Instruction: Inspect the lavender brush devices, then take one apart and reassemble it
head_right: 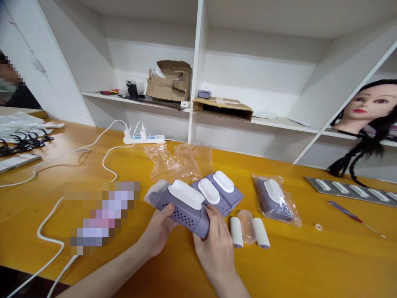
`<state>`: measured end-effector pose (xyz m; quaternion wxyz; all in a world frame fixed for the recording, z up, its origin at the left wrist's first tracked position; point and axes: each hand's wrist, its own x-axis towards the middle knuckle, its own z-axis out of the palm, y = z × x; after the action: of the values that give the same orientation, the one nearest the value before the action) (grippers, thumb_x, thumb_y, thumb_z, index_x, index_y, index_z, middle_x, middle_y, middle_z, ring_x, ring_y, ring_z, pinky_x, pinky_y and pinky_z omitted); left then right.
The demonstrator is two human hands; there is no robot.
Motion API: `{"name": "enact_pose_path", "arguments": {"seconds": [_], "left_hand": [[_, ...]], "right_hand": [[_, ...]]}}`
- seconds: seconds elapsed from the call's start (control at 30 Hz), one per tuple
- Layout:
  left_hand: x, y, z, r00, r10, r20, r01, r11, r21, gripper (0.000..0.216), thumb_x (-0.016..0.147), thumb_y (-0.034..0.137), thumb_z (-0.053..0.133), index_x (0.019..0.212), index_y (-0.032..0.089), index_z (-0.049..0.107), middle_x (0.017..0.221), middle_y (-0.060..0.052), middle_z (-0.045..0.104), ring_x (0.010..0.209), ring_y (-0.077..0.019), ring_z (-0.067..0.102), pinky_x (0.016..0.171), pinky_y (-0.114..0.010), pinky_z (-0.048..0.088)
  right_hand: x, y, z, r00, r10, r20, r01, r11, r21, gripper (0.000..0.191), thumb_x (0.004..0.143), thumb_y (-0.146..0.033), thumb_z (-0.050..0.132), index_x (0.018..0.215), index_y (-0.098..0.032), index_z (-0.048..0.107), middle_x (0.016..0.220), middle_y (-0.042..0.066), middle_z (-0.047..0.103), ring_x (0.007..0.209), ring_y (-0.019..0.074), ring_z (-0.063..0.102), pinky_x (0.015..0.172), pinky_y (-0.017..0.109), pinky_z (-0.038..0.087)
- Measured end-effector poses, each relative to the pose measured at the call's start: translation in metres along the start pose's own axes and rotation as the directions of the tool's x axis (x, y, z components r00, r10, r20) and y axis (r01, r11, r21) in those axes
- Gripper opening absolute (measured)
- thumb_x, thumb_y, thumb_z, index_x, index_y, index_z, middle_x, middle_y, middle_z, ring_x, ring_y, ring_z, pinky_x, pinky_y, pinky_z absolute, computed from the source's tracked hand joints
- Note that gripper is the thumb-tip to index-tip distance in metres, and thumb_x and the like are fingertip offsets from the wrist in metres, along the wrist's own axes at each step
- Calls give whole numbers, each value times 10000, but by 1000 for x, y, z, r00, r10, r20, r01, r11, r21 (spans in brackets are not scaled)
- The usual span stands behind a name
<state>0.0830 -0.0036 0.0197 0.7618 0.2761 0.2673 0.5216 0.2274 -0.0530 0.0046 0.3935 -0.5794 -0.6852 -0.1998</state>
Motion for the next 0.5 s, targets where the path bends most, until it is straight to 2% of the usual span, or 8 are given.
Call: {"name": "enact_pose_path", "arguments": {"seconds": [0.13, 0.23, 0.37, 0.5], "left_hand": [[-2, -10, -6, 989, 144, 41, -149, 978, 148, 620, 608, 350, 769, 1186, 243, 571, 1129, -59, 653, 1127, -271, 532, 954, -374, 403], [-2, -16, -13, 975, 216, 58, -223, 952, 207, 566, 625, 356, 752, 1153, 225, 596, 1090, -57, 666, 1085, -253, 554, 961, -352, 397], [-4, -18, -15, 972, 235, -16, -227, 952, 205, 590, 573, 405, 761, 1103, 189, 622, 1036, -76, 679, 1019, -274, 582, 912, -370, 436], [-7, -15, -10, 968, 247, -45, -232, 949, 214, 572, 566, 411, 751, 1075, 181, 628, 1011, -82, 679, 1040, -285, 571, 924, -389, 430]], "right_hand": [[0, 0, 3, 998, 44, 41, -42, 998, -56, 347, 746, -184, 536, 1088, -128, 511, 1025, 184, 664, 927, 325, 655, 725, 492, 587], [-2, -1, 3, 1000, 14, 7, -14, 998, -58, 372, 745, -166, 539, 1111, -111, 499, 1051, 203, 654, 957, 325, 646, 741, 479, 587], [-6, -4, 3, 995, -86, -59, 83, 996, -38, 378, 744, -108, 542, 1120, -107, 503, 1080, 205, 651, 1007, 300, 634, 794, 444, 576], [-6, -6, 3, 992, -98, -75, 97, 995, -25, 372, 740, -97, 555, 1110, -111, 513, 1072, 197, 655, 1004, 291, 634, 798, 427, 573]]}}
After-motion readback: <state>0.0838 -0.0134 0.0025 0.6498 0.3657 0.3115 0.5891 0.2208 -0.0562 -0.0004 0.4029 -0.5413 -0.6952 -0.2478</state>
